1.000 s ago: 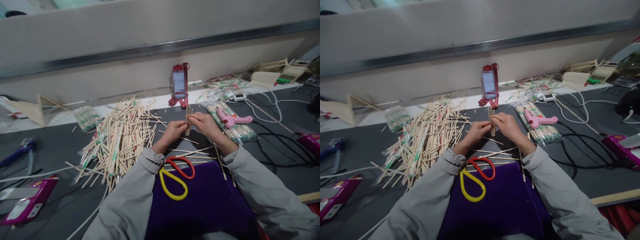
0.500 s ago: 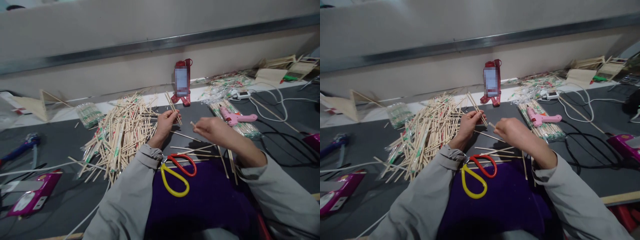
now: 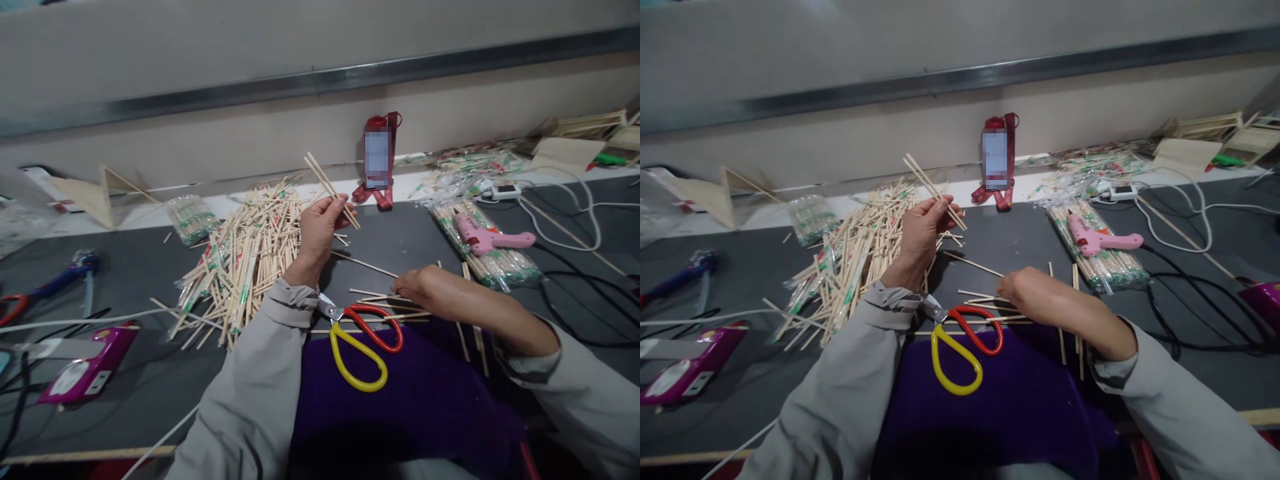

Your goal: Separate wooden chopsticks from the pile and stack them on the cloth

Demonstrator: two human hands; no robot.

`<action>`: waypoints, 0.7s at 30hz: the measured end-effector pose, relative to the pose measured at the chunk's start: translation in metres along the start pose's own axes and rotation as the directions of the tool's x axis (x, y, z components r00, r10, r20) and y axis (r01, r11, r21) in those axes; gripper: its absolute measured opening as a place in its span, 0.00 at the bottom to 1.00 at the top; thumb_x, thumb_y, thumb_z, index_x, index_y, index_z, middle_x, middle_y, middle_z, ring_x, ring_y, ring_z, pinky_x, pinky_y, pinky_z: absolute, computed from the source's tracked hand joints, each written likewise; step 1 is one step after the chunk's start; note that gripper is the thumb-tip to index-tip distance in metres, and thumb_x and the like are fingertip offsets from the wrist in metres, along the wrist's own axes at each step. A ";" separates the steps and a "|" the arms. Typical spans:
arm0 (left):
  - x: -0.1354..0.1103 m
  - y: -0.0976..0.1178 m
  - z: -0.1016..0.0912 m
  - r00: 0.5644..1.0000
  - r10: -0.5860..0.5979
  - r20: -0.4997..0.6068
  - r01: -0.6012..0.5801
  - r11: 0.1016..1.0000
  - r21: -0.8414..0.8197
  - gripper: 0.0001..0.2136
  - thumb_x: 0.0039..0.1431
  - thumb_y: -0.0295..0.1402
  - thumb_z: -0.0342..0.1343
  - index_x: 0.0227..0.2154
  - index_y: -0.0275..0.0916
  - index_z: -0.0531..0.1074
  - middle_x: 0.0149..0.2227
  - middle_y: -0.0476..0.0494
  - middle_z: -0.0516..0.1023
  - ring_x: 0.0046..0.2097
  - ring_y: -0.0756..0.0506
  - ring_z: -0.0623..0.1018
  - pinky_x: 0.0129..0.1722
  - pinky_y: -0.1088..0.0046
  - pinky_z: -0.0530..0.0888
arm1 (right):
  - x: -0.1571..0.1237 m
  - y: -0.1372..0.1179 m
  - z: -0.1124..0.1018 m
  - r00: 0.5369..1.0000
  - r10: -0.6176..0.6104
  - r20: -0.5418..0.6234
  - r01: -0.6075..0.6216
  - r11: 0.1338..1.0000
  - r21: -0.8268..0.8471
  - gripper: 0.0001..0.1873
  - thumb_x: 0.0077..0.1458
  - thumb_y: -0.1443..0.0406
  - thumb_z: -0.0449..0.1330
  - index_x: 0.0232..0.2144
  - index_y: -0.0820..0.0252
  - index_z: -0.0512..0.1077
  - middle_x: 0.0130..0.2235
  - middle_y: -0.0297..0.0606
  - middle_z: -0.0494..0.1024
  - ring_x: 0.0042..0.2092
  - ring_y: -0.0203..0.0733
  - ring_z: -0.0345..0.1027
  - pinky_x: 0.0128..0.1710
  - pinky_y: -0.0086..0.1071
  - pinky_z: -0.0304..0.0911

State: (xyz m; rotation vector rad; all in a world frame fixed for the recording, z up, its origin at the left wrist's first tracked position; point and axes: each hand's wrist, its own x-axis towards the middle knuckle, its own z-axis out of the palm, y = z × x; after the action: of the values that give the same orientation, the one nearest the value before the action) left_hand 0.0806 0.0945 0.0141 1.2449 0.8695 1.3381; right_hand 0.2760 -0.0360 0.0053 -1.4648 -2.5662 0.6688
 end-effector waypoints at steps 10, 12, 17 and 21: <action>-0.002 -0.001 0.004 1.000 -0.002 0.010 0.002 1.000 -0.005 0.13 0.52 0.41 0.63 0.34 0.36 0.76 0.31 0.44 0.80 0.32 0.50 0.80 0.30 0.77 0.76 | 0.062 0.020 -0.022 0.993 0.118 -0.015 -0.115 0.924 -0.364 0.17 0.51 0.75 0.54 0.41 0.61 0.77 0.38 0.46 0.79 0.34 0.41 0.72 0.31 0.31 0.58; -0.001 0.004 0.001 1.000 0.004 0.019 -0.003 1.000 -0.011 0.13 0.52 0.41 0.63 0.35 0.36 0.77 0.31 0.44 0.80 0.32 0.50 0.80 0.30 0.77 0.76 | 0.076 0.040 -0.036 0.988 0.120 -0.093 -0.149 0.889 -0.433 0.16 0.52 0.76 0.53 0.40 0.63 0.77 0.39 0.48 0.78 0.35 0.42 0.72 0.32 0.32 0.58; 0.005 0.026 -0.015 1.000 0.027 0.001 -0.027 0.999 0.037 0.12 0.54 0.40 0.62 0.35 0.36 0.77 0.31 0.43 0.80 0.31 0.51 0.80 0.29 0.77 0.76 | 0.089 0.097 -0.075 0.884 0.194 -0.425 -0.358 0.865 -0.351 0.11 0.50 0.79 0.55 0.26 0.65 0.75 0.36 0.50 0.76 0.41 0.44 0.68 0.44 0.38 0.58; 0.010 0.043 -0.029 0.995 0.091 -0.050 -0.087 0.994 0.070 0.10 0.56 0.39 0.61 0.35 0.36 0.76 0.32 0.44 0.80 0.31 0.50 0.80 0.32 0.75 0.77 | 0.094 0.103 -0.078 0.825 0.224 -0.518 -0.335 0.933 -0.131 0.08 0.48 0.74 0.59 0.21 0.62 0.74 0.32 0.50 0.76 0.37 0.46 0.67 0.40 0.42 0.58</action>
State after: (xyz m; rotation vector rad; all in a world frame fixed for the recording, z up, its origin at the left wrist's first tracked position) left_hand 0.0446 0.1008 0.0518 1.3190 0.9114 1.4283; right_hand 0.3315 0.1131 0.0201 -1.8186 -2.0894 0.0045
